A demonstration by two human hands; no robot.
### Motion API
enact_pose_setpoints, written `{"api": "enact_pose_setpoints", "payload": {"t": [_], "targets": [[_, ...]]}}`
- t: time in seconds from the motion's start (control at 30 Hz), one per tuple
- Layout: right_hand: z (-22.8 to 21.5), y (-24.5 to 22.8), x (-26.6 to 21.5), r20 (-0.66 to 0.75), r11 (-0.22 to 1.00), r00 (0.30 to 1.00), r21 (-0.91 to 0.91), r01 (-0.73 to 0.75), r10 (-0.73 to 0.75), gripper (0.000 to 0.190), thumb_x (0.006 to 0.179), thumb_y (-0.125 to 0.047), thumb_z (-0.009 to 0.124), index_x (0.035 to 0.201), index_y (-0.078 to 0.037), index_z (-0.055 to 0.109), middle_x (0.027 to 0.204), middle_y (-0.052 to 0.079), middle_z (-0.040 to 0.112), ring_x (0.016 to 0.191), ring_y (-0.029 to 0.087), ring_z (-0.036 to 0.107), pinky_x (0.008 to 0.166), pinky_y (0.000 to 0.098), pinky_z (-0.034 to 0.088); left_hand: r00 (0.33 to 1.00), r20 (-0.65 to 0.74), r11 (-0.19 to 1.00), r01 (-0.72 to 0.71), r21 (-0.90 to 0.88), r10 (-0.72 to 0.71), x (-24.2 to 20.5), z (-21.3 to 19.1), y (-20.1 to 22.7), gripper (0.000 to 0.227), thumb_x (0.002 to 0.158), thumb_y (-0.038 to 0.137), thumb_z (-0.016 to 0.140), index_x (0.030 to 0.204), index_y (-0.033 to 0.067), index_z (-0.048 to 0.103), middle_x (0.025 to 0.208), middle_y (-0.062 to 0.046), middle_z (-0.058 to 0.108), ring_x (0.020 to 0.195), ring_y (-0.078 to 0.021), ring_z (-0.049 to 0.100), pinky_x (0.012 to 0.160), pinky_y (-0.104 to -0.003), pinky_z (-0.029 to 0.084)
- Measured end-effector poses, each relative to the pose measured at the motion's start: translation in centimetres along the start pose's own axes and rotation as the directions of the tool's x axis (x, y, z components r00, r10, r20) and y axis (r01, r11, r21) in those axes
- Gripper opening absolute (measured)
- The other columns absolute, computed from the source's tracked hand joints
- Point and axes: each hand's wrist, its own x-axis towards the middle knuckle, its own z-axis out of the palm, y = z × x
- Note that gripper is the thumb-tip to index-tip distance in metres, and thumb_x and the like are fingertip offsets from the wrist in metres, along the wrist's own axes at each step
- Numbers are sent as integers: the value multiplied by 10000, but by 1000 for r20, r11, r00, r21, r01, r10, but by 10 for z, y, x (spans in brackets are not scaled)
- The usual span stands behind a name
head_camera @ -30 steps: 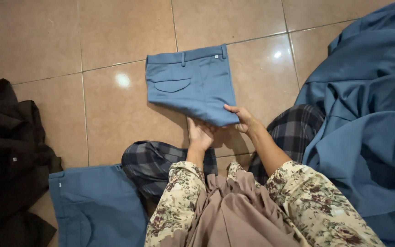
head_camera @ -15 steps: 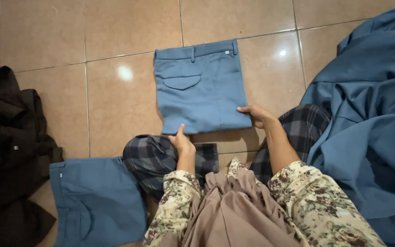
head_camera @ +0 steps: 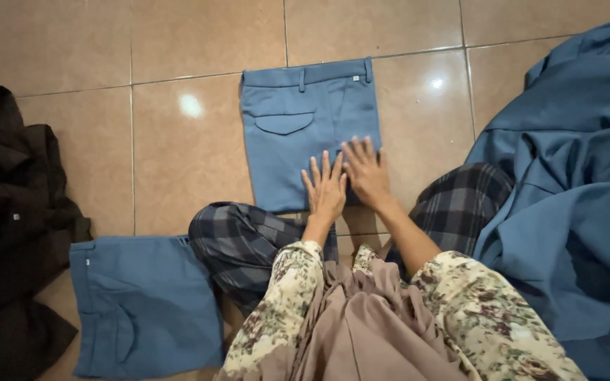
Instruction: Folding blue trousers on the floor and organizing them into a stack.
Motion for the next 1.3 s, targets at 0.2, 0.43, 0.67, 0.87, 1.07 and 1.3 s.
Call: {"api": "enact_pose_setpoints", "payload": {"t": [0.2, 0.43, 0.67, 0.87, 1.07, 1.3], "targets": [[-6, -6, -6, 218, 995, 973, 46, -87, 76, 540, 1112, -500, 374, 1615, -303, 395, 1690, 9, 322, 1572, 274, 197, 1148, 709, 108, 997, -39, 979, 71, 191, -65, 17, -3, -51, 553, 1083, 534, 328, 1602, 341, 336, 1672, -63, 316, 1542, -391, 251, 1176, -736, 151], [-7, -2, -7, 272, 995, 958, 24, -100, 90, 563, 1114, -543, 324, 1624, -307, 368, 1701, 16, 295, 1584, 257, 172, 1163, 715, 72, 863, -67, 854, 504, 131, -500, 37, -15, -143, 626, 1074, 525, 376, 1644, 334, 200, 1727, -71, 108, 1575, -365, 87, 1176, -727, 165], [4, 12, -7, 83, 994, 990, 1, -114, 113, 593, 1036, -504, 600, 1538, -200, 521, 1628, 121, 423, 1467, 282, 423, 1089, 598, 331, 753, -349, 829, 485, -278, -558, 35, 1, -156, 780, 897, 314, 777, 1549, 140, 384, 1402, -194, 469, 1234, -407, 559, 1016, -516, 481], [9, 35, -2, 119, 864, 911, 292, -411, 394, 774, 830, -169, 865, 1501, -38, 501, 1285, 265, 581, 1172, 477, 601, 949, 555, 502, 727, -76, 689, 605, -399, -683, 38, -2, -159, 928, 906, 592, 723, 1564, 61, 342, 1471, -254, 513, 1290, -429, 582, 991, -589, 531], [29, 59, -7, 504, 615, 650, 264, -743, 568, 763, 835, -389, 869, 1494, -182, 545, 1297, 189, 676, 1182, 399, 648, 915, 556, 543, 676, 11, 627, 689, -364, -737, 56, 56, -194, 862, 858, 719, 674, 1478, 138, 529, 1376, -170, 635, 1235, -391, 645, 943, -585, 545], [-23, 21, 24, 577, 415, 618, 458, -786, 534, 617, 854, -256, 844, 1399, -90, 608, 1149, 291, 688, 1121, 467, 651, 875, 579, 542, 674, 39, 533, 617, -579, -738, 70, -10, -179, 643, 815, 537, 787, 1246, 65, 716, 1131, -192, 746, 1133, -377, 699, 937, -519, 576]]}}
